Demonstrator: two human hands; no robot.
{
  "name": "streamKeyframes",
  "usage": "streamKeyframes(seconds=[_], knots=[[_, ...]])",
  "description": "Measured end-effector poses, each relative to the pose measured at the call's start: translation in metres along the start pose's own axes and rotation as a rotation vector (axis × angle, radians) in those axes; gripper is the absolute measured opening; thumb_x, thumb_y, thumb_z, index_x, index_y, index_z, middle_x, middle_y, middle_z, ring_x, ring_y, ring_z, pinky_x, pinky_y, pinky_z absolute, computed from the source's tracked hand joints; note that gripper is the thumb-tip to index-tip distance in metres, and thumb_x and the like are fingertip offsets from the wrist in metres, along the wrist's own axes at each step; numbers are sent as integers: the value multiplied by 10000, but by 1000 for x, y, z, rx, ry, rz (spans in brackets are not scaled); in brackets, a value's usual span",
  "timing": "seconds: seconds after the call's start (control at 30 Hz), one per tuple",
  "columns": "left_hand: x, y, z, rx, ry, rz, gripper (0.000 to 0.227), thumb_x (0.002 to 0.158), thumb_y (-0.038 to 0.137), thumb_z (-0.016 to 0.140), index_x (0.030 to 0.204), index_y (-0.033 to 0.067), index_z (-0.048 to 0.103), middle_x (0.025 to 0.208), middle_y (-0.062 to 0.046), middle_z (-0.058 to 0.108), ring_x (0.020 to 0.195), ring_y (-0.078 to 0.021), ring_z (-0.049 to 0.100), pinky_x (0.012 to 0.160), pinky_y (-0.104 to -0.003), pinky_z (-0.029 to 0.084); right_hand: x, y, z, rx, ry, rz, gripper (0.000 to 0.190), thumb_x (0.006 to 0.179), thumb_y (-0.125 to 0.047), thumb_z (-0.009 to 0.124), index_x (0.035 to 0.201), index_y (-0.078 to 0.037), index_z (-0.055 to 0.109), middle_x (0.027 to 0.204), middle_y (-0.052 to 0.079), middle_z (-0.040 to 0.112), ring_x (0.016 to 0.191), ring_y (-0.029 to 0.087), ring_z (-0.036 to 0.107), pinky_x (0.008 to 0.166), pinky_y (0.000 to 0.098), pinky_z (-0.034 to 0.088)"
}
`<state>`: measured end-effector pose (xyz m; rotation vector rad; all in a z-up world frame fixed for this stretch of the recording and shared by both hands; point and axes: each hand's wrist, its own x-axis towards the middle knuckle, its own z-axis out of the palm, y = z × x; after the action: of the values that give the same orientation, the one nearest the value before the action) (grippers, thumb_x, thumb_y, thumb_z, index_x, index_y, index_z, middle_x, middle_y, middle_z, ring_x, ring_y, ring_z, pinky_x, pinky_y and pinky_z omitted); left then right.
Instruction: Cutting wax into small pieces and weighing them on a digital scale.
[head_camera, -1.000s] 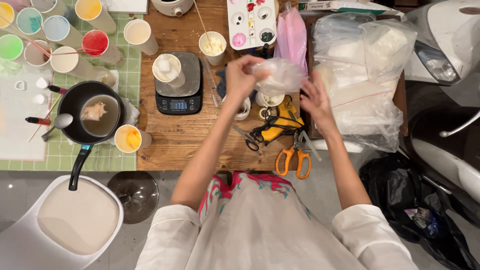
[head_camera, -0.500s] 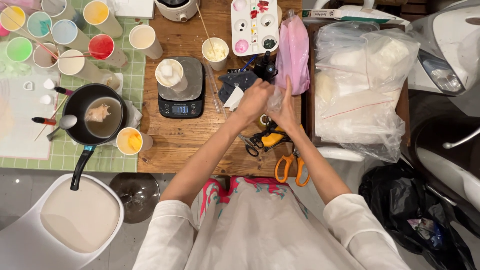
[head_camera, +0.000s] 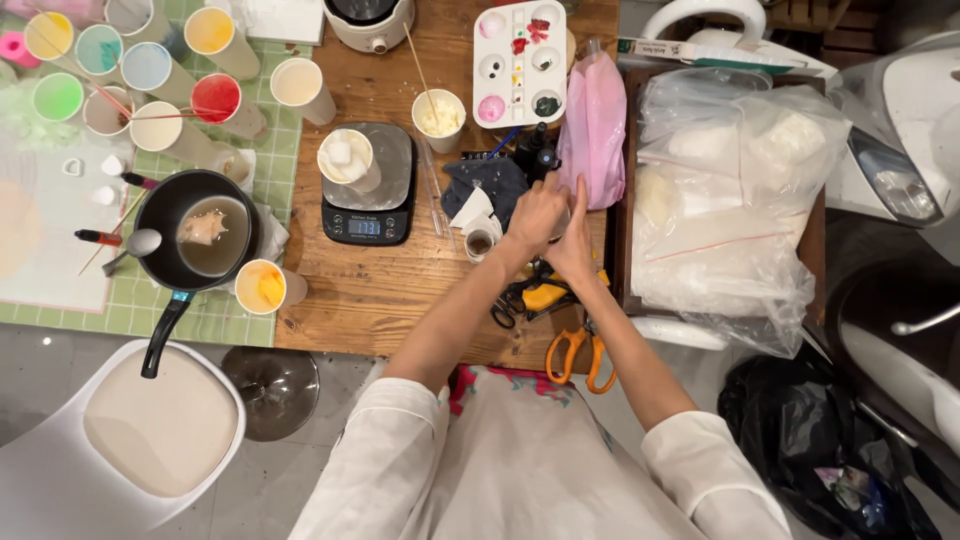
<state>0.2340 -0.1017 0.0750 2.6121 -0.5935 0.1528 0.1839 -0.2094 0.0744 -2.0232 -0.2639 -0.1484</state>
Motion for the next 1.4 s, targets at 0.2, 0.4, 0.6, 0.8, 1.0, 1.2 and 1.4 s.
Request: streamKeyframes(seconds=[0.2,0.4,0.6,0.8,1.0,1.2,1.4], knots=[[-18,8,-18,-153,9,-91,666,679,-29,769,1317,-12,579,1111,-203,666,1014,-383,668,841,-464,572,-5,44,7,-149,18,-121,1141,686,-47,911,1605,-42,235,1512,266,512,1398,415,531,1160,476,447],[-31,-1,-61,90,-180,66,300,585,85,810,883,83,775,903,-128,751,1039,-303,678,1038,-626,357,-3,25,6,-81,-18,-62,991,689,-116,951,1511,-48,401,1461,199,550,1348,372,560,1109,451,476],[-19,-13,-12,285,-224,83,22,750,140,779,733,141,766,784,-57,745,1009,-252,697,1060,-510,404,2,31,0,-113,-66,-28,1034,615,-57,930,1510,-33,413,1469,208,536,1357,390,527,1126,462,450],[-6,-21,32,293,-340,-49,146,668,191,802,793,133,754,789,-54,745,757,-224,740,779,-471,525,3,19,-2,-46,-72,31,1015,614,-31,919,1491,-11,410,1505,218,492,1393,378,487,1150,443,413],[-9,-12,54,267,-133,-56,95,672,188,786,749,136,764,790,-81,756,778,-248,748,651,-386,573,-1,41,2,-115,-52,-72,947,697,15,883,1518,2,412,1514,218,511,1410,378,495,1190,449,385],[-20,-45,15,-505,-46,-211,240,740,170,806,944,47,773,861,-145,769,787,-267,730,705,-412,582,-2,24,5,-150,-99,-14,1002,634,-89,912,1496,14,413,1452,235,520,1345,385,505,1110,450,422],[-14,-115,-77,-1113,-20,-374,167,896,-13,741,1063,6,746,924,-128,772,617,-180,696,451,-289,558,5,9,-1,-205,-133,-31,1005,627,-226,975,1448,17,449,1333,208,620,1246,361,625,1069,444,492]])
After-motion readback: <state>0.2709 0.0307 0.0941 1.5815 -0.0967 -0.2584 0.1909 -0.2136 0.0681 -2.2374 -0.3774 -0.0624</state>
